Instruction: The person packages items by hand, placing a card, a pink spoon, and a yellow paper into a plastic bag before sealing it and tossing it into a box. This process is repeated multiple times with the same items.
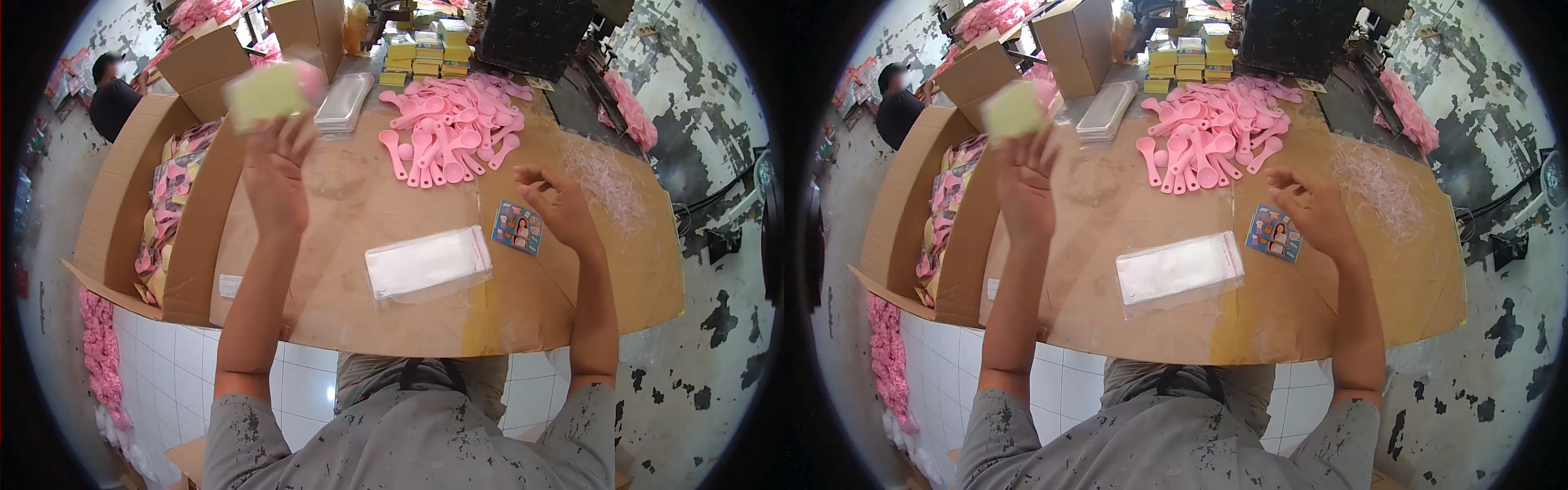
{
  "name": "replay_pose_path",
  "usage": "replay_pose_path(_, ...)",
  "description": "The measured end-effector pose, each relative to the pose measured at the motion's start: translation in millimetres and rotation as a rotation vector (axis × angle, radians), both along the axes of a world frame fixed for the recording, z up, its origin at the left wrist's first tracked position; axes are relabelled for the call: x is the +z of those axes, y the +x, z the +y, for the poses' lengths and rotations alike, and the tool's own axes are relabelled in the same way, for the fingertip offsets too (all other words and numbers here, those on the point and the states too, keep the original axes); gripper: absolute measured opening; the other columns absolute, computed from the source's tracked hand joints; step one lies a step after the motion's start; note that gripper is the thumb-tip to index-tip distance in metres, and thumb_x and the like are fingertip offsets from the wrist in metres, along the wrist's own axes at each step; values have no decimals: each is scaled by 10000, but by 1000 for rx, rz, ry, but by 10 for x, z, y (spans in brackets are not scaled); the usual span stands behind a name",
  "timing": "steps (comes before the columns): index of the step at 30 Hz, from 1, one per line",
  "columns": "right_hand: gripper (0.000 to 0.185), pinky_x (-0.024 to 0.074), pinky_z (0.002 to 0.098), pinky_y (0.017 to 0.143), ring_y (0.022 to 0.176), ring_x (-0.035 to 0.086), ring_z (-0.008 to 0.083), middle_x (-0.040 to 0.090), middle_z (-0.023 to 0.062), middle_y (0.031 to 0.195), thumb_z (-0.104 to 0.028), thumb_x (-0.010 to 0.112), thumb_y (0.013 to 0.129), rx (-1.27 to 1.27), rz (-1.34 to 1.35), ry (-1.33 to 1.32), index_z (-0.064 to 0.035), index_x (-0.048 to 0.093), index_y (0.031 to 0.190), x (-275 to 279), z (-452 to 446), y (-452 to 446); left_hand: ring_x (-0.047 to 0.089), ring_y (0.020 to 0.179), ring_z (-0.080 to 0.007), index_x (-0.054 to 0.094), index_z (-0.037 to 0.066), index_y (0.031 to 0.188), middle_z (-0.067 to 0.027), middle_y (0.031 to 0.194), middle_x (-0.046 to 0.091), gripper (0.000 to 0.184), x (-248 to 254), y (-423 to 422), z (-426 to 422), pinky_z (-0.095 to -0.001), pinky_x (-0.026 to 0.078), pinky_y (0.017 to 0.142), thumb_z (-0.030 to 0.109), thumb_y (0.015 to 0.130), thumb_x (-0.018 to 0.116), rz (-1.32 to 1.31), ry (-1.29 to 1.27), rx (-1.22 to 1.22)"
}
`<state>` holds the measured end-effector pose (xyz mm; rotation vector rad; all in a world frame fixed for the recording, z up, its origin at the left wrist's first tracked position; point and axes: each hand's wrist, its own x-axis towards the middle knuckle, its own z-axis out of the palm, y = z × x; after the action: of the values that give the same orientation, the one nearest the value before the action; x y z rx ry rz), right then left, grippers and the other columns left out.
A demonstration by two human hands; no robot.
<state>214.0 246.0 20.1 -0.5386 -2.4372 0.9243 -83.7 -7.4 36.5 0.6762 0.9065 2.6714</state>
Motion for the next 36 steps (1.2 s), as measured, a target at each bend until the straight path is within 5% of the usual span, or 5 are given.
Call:
replay_pose_path(3,391,520,375,929,1056,665,245,689,118,1105,-213,784,876,9,-212,195,-15,707,1203,-81,135,177,631,1153,-210,614,-8,1324,-116,1229,665,440,-106,13,114,-370,499,1040,333,1116,428,28,-94,75)
replay_pose_path(7,408,516,372,938,1062,646,276,644,120,1102,-155,822,818,68,-330,180,-23,709,1188,-182,138,267,637,925,-190,667,75,1282,-72,1161,686,427,-592,448,182,-344,541,857,237,905,785,881,-853,-203)
replay_pose_path(12,455,528,390,924,1011,636,269,613,115,1080,-101,873,748,24,-364,57,-3,700,1158,-310,210,272,639,896,-243,738,69,1113,-79,982,628,362,-805,849,236,-384,520,794,238,816,856,1414,-879,-113)
replay_pose_path(22,397,539,356,854,951,624,225,584,101,1064,-92,889,733,-108,-326,39,3,664,1046,-413,271,309,639,766,-177,708,-4,1009,-85,923,683,172,-741,755,228,-324,536,735,78,879,783,905,-986,-400)
replay_pose_path(36,418,509,363,886,1017,599,222,613,110,1071,-82,852,748,-154,-195,37,-23,695,1131,-357,141,237,737,918,-165,437,38,1441,-142,1033,757,486,-636,656,193,-307,600,819,65,1013,666,345,-669,-806)
